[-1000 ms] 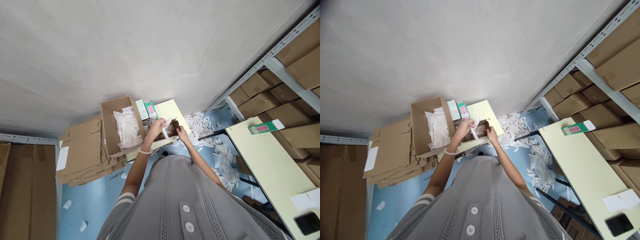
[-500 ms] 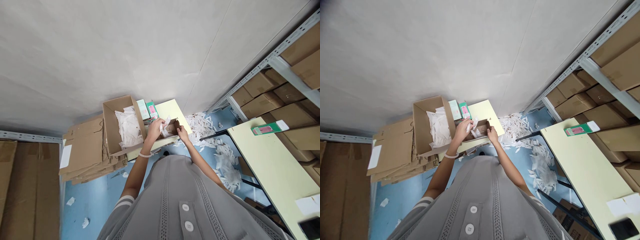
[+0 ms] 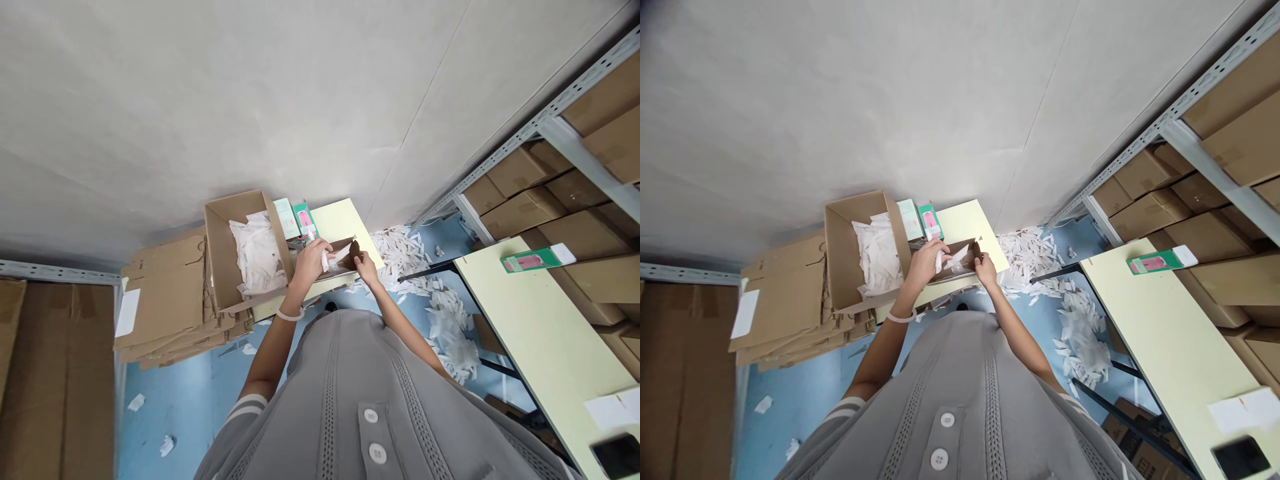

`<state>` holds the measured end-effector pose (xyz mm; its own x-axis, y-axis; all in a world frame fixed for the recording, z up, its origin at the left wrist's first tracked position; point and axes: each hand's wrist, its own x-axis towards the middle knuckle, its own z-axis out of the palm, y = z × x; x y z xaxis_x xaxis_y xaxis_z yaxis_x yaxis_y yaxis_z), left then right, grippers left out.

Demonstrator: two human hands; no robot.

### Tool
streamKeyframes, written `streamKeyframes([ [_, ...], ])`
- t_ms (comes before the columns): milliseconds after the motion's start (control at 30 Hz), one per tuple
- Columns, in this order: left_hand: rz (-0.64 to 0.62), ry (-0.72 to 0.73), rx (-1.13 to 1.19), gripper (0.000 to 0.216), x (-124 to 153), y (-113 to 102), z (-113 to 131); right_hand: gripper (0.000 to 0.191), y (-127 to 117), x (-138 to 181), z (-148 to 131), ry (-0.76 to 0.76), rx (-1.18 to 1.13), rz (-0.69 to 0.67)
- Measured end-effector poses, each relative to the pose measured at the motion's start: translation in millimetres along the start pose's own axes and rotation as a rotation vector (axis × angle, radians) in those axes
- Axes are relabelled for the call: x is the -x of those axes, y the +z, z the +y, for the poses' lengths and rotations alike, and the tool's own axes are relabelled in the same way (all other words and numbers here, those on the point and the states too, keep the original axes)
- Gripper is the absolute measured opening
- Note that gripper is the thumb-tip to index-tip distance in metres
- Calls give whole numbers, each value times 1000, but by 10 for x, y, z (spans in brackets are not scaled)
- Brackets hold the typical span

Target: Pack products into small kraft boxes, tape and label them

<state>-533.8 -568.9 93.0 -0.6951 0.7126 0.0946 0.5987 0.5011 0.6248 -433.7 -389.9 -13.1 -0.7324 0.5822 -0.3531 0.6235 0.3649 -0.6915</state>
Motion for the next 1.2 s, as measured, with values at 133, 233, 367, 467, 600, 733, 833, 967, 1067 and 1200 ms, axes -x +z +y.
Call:
streamKeyframes([
  [133, 11, -16, -4, 14, 14, -43, -7, 42, -4, 7, -15, 2, 16, 6],
  [233, 67, -13, -11, 14, 55, -154, -6, 43, -1, 6, -21, 12, 21, 8],
  [367, 207, -80, -53, 14, 172, -368, -103, 42, -6, 5, -22, 6, 19, 13],
  [467, 329, -230, -89, 15, 284, -499, -327, 43, -22, 9, -29, 15, 29, 1],
  [600, 446, -467, -100, 9, 477, -600, -728, 44, -40, 6, -46, 23, 34, -8],
  [733, 355, -505, -157, 29, 722, -642, -960, 43, -48, -17, -54, 20, 38, -12],
  [833, 253, -523, -165, 47, 859, -625, -979, 43, -58, -32, -52, 10, 50, -14],
  [967, 191, -549, -110, 58, 931, -581, -928, 42, -82, -28, -38, 6, 63, -25],
  [1067, 210, -557, -81, 64, 949, -575, -883, 42, -103, -7, -3, 3, 35, -25],
  [1200, 243, -573, -96, 65, 956, -594, -798, 42, -147, 42, 116, -24, -15, -11],
])
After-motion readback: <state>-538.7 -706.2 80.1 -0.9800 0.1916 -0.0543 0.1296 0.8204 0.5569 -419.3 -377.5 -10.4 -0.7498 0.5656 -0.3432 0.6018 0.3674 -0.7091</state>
